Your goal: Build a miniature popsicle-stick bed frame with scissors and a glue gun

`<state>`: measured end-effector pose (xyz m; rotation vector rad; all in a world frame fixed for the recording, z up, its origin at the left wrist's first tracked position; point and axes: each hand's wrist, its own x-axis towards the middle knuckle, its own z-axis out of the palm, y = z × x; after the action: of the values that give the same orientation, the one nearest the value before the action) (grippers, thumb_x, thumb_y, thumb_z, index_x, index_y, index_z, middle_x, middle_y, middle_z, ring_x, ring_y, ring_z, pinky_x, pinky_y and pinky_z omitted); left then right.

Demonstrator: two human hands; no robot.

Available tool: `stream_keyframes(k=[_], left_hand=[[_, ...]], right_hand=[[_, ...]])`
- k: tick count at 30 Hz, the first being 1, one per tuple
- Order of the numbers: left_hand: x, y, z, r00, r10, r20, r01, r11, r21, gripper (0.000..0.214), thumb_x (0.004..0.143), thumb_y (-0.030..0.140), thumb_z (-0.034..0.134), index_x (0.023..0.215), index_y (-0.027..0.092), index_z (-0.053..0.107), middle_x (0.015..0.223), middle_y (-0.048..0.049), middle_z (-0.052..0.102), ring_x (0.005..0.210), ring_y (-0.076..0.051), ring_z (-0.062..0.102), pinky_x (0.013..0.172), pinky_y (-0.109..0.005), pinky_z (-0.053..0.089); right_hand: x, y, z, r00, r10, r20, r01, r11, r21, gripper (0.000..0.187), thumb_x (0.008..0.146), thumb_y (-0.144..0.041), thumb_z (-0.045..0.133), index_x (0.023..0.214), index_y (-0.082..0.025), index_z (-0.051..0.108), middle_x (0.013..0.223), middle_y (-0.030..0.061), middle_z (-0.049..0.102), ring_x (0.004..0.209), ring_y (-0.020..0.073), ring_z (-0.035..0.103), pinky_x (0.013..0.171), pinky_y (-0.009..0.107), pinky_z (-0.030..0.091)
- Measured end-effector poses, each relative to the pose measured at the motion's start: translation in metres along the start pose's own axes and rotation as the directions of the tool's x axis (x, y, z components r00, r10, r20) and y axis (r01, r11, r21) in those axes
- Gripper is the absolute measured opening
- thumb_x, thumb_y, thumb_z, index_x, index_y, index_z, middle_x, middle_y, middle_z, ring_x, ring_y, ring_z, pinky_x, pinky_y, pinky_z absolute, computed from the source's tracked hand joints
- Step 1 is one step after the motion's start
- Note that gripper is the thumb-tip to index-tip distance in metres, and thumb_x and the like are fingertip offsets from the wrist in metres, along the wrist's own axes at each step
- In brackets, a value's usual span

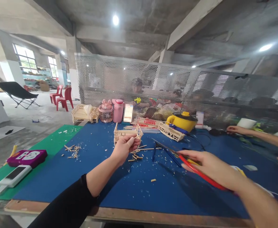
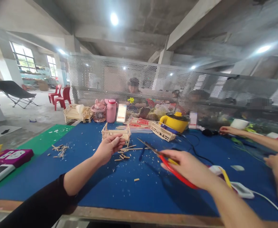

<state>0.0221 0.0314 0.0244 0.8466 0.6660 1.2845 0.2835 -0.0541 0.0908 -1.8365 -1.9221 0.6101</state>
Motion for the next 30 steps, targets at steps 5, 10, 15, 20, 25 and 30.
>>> stream_keyframes(k=[5,10,15,20,25,30], left_hand=[[0.0,-0.003,-0.001,0.998,0.041,-0.056,-0.042,0.999,-0.006,0.015,0.081,0.022,0.061,0.094,0.015,0.062,0.088,-0.0075,0.07,0.077,-0.011,0.067,0.067,-0.02,0.052],[0.0,0.001,-0.002,0.992,0.078,-0.102,-0.073,0.996,0.046,0.014,0.079,0.024,0.064,0.09,0.016,0.06,0.092,-0.0071,0.071,0.08,-0.012,0.067,0.068,-0.021,0.052],[-0.004,-0.002,0.003,0.99,0.104,-0.097,-0.093,0.989,0.113,0.017,0.072,0.021,0.069,0.085,0.015,0.061,0.081,-0.0049,0.072,0.075,-0.013,0.068,0.066,-0.021,0.051],[-0.006,-0.006,0.006,0.987,0.134,-0.09,-0.115,0.974,0.194,0.022,0.065,0.024,0.074,0.081,0.015,0.063,0.074,-0.0026,0.072,0.071,-0.013,0.068,0.064,-0.022,0.051],[-0.005,-0.008,0.005,0.987,0.149,-0.062,-0.134,0.972,0.195,0.025,0.063,0.028,0.076,0.08,0.014,0.064,0.076,-0.0034,0.072,0.072,-0.014,0.068,0.069,-0.026,0.053],[-0.003,-0.011,0.002,0.989,0.14,-0.051,-0.127,0.97,0.21,0.025,0.063,0.029,0.075,0.079,0.014,0.063,0.073,-0.0032,0.072,0.07,-0.014,0.068,0.067,-0.025,0.053]], right_hand=[[0.033,-0.04,0.077,0.974,-0.02,0.224,-0.117,0.805,0.582,0.024,0.075,-0.043,0.055,0.078,-0.022,0.042,0.048,-0.0082,0.043,0.037,0.0079,0.038,0.037,0.02,0.031],[0.036,-0.058,0.104,0.979,-0.178,0.104,0.072,0.768,0.637,0.037,0.077,-0.055,0.055,0.09,-0.022,0.045,0.053,-0.009,0.036,0.044,0.0069,0.033,0.042,0.019,0.028],[0.032,-0.054,0.106,0.967,-0.247,0.066,0.149,0.754,0.64,0.047,0.075,-0.063,0.052,0.097,-0.023,0.046,0.061,-0.0065,0.038,0.05,0.0078,0.035,0.046,0.021,0.031],[0.029,-0.053,0.111,0.97,-0.24,0.039,0.154,0.729,0.667,0.043,0.081,-0.063,0.045,0.094,-0.022,0.047,0.061,-0.0055,0.037,0.047,0.0072,0.031,0.042,0.02,0.026],[0.025,-0.05,0.111,0.976,-0.214,-0.025,0.185,0.772,0.608,0.041,0.083,-0.061,0.043,0.084,-0.021,0.05,0.056,-0.0056,0.033,0.046,0.0079,0.029,0.04,0.021,0.021],[0.029,-0.043,0.118,0.971,-0.227,-0.079,0.234,0.819,0.524,0.038,0.084,-0.057,0.044,0.074,-0.02,0.049,0.054,-0.0052,0.035,0.047,0.0087,0.03,0.043,0.022,0.024]])
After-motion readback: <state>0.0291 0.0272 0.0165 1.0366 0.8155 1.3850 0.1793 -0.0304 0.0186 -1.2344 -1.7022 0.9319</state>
